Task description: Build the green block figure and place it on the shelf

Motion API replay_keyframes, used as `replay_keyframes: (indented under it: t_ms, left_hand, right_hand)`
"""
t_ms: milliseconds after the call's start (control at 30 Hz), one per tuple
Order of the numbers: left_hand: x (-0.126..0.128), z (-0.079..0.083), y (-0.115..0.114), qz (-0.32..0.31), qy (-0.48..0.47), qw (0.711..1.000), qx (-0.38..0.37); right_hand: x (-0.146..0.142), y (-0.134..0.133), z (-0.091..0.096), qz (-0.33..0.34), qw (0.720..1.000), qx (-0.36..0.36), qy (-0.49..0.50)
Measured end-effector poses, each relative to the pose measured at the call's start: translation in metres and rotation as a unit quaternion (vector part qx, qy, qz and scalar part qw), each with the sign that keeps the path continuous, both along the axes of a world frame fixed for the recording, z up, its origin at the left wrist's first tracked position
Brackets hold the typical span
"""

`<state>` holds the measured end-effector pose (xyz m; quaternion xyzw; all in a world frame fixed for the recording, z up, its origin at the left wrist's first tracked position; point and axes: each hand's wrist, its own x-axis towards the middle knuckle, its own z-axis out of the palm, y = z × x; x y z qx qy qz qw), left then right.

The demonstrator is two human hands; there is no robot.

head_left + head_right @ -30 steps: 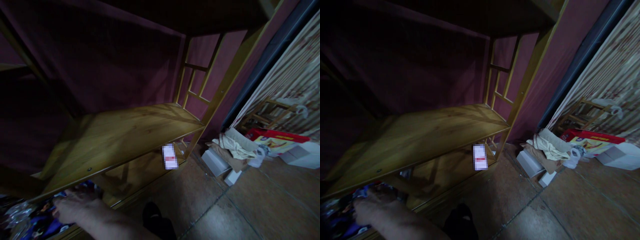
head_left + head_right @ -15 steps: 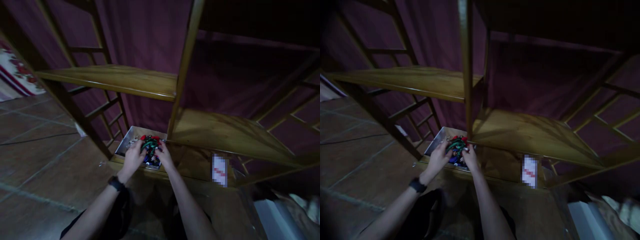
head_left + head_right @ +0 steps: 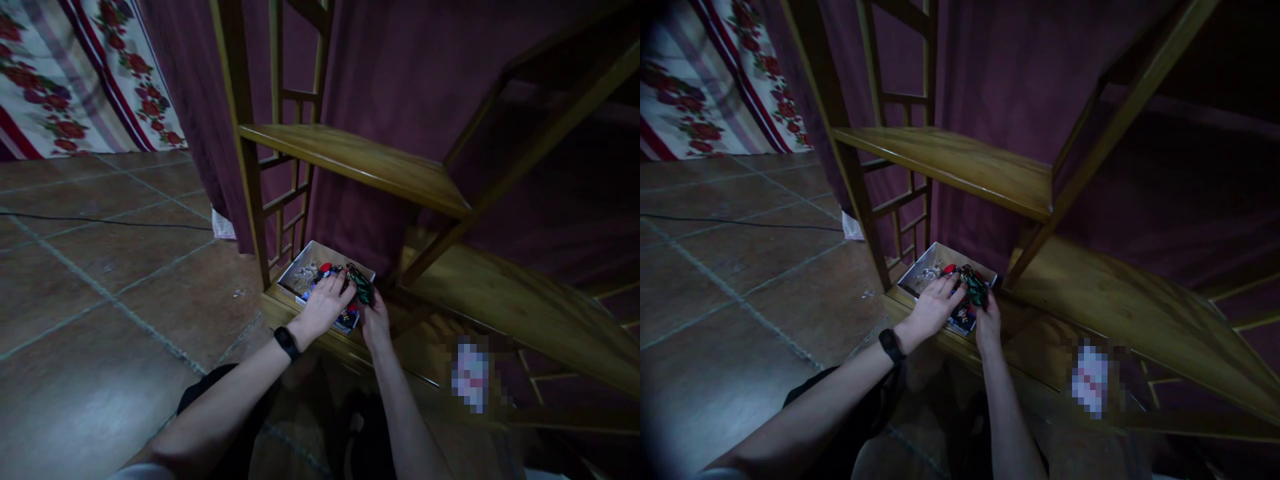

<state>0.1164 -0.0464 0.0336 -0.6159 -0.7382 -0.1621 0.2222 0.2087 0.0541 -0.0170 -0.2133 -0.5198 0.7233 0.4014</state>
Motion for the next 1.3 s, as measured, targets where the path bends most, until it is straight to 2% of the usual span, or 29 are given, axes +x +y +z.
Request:
replay_keyframes:
  t_ms: [300,433,500,633,733,800,867,967,1100,1300]
  left_hand:
    - [0.009,0.003,-0.006,-0.007,-0.021,1.000,0.000]
    - [0.009,-0.007,-0.006,0.009,-0.131,0.991,0.021]
    - [0.006,-0.016,-0.004,0.029,-0.228,0.972,0.036]
    - [-0.004,-0.036,0.004,0.049,-0.402,0.912,0.060]
    - [-0.006,-0.042,0.006,0.073,-0.442,0.892,0.058]
    - [-0.001,-0.039,0.003,0.086,-0.400,0.911,0.051]
    - [0.008,-0.031,-0.001,0.086,-0.304,0.948,0.036]
    - [0.021,-0.019,-0.003,0.045,-0.154,0.987,0.000]
    - [0.029,-0.015,0.002,0.025,-0.059,0.998,-0.021]
    - [0.029,-0.019,0.006,0.025,-0.039,0.999,-0.026]
  right_hand:
    - [0.006,-0.001,-0.002,-0.021,1.000,-0.014,-0.007]
    - [0.012,-0.006,0.001,-0.026,0.999,0.019,-0.022]
    - [0.016,-0.009,0.002,-0.034,0.998,0.020,-0.044]
    - [0.022,-0.012,0.005,-0.029,0.997,-0.004,-0.066]
    - [0.024,-0.013,0.007,-0.011,0.998,-0.012,-0.062]
    - [0.024,-0.015,0.007,-0.002,0.998,-0.030,-0.061]
    - [0.024,-0.015,0.007,0.007,0.997,-0.053,-0.057]
    - [0.024,-0.013,0.004,-0.007,0.997,-0.068,-0.046]
    - [0.025,-0.004,-0.001,-0.050,0.995,-0.083,-0.032]
    - [0.026,0.002,-0.006,-0.055,0.995,-0.080,-0.032]
